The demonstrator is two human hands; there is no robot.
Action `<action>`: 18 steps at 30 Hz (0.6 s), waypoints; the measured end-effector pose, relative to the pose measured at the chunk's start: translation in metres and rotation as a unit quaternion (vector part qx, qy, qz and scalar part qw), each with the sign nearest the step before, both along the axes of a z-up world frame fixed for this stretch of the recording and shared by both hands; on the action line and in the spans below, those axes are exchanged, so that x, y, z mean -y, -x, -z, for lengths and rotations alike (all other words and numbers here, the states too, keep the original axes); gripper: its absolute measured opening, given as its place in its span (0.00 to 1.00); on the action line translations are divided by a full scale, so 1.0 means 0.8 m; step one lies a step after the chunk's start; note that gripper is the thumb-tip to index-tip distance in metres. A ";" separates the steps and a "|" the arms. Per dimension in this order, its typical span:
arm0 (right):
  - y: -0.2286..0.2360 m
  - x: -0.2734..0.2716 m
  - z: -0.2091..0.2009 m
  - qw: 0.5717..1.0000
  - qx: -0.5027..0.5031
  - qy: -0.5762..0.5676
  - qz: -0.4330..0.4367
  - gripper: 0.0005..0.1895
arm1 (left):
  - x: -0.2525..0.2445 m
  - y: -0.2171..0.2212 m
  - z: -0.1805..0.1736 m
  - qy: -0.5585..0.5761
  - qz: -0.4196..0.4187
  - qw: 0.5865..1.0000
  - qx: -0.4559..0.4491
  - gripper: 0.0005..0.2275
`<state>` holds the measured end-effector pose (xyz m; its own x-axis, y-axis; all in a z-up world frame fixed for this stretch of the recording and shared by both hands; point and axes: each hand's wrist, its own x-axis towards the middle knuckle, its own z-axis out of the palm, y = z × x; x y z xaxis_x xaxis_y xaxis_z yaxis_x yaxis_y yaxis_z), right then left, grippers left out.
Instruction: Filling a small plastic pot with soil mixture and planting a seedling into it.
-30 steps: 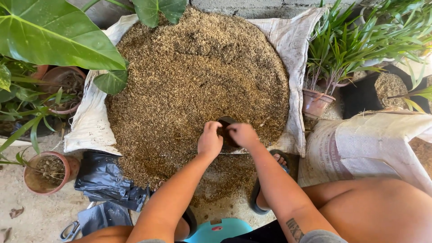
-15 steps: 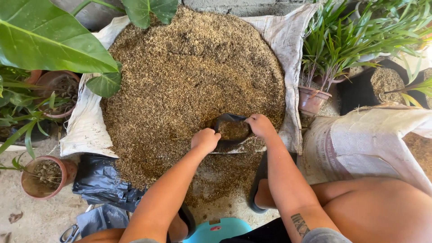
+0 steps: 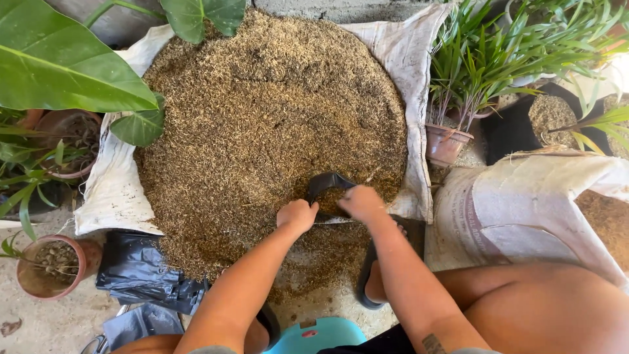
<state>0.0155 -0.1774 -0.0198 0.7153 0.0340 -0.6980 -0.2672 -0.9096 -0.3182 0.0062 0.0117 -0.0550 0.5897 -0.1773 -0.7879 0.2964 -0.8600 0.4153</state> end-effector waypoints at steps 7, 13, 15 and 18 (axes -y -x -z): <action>0.026 -0.081 -0.054 0.981 -0.139 -0.108 -0.080 0.36 | 0.006 0.000 -0.018 -0.034 -0.008 0.999 -0.035 0.24; 0.025 -0.084 0.027 0.959 -0.139 -0.028 -0.244 0.47 | 0.000 0.007 0.030 -0.065 0.038 0.997 -0.004 0.19; 0.022 -0.080 -0.002 0.963 -0.157 -0.046 -0.215 0.47 | -0.002 0.006 0.020 -0.067 0.043 0.997 0.010 0.19; 0.013 -0.067 0.063 0.976 -0.089 -0.022 -0.198 0.51 | 0.003 -0.005 -0.008 -0.063 0.039 0.993 0.092 0.15</action>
<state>0.0048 -0.1239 -0.0702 0.5084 0.3157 -0.8012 0.0473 -0.9392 -0.3401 0.0103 0.0091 -0.0488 0.7137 -0.1337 -0.6876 0.1570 -0.9261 0.3431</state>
